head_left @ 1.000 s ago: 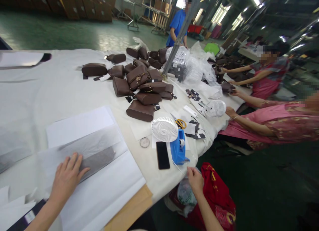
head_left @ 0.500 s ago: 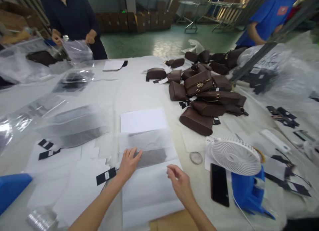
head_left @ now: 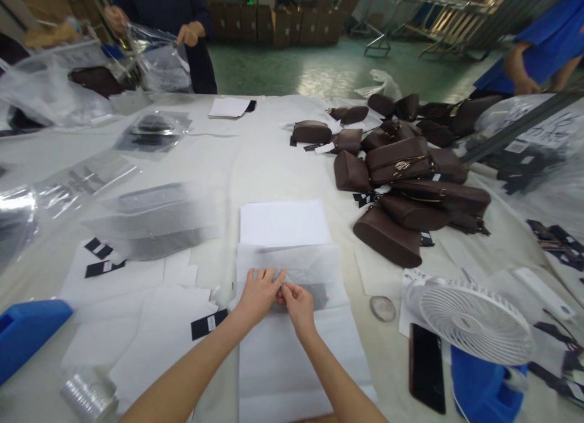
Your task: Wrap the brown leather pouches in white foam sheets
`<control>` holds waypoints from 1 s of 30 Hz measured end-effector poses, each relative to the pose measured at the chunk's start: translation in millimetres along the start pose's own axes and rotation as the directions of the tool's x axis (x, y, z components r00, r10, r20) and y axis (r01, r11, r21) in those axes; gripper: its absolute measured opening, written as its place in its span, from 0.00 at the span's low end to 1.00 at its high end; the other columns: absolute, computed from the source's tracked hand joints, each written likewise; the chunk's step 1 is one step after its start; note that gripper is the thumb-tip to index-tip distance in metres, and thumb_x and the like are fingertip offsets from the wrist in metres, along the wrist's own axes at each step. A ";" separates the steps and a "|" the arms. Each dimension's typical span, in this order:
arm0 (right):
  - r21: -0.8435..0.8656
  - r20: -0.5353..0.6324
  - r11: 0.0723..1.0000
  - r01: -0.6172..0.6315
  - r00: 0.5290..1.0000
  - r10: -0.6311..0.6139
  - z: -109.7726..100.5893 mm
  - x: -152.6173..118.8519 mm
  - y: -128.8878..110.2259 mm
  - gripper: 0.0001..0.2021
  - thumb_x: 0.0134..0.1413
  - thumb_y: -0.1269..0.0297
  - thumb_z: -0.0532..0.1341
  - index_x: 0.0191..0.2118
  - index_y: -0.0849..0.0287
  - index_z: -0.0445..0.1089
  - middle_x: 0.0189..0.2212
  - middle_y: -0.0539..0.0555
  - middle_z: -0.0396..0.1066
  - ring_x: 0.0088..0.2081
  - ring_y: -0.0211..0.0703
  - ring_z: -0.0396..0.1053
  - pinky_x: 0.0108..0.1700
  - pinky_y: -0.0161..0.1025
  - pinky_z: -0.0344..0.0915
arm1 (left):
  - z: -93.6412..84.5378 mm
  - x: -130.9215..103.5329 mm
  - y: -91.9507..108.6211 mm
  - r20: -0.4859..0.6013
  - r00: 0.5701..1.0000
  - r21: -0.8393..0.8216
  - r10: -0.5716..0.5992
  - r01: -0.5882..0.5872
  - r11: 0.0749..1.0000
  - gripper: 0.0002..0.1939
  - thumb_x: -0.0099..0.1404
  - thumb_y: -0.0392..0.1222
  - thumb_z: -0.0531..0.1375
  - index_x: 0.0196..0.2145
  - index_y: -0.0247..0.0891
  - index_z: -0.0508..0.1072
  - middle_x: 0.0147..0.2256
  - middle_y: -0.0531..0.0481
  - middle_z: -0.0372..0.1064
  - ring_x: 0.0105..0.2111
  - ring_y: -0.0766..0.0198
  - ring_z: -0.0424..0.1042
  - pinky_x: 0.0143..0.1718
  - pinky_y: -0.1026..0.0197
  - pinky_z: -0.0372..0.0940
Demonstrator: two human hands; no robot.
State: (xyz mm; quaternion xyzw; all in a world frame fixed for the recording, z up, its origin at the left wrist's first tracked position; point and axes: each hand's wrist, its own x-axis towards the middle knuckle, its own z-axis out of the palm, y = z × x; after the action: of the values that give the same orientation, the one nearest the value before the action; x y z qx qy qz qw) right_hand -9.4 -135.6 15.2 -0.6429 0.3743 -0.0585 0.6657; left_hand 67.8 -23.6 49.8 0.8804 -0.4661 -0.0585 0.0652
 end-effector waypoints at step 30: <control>-0.857 0.455 -0.007 0.515 0.751 -0.479 -25.7 111.5 -85.3 0.22 0.63 0.52 0.43 0.53 0.57 0.64 0.42 0.59 0.72 0.46 0.50 0.66 0.53 0.52 0.50 | 60.2 -13.7 72.0 0.694 0.560 -0.362 -0.452 -0.271 -0.892 0.21 0.52 0.50 0.67 0.41 0.41 0.70 0.47 0.46 0.70 0.46 0.61 0.69 0.46 0.60 0.63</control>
State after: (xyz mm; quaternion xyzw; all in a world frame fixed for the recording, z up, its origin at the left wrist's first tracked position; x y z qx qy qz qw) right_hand 89.8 -233.1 47.6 -0.9957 0.0633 -0.0359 0.0577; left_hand -8.3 -55.9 3.3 0.2460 0.3855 -0.2610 0.8501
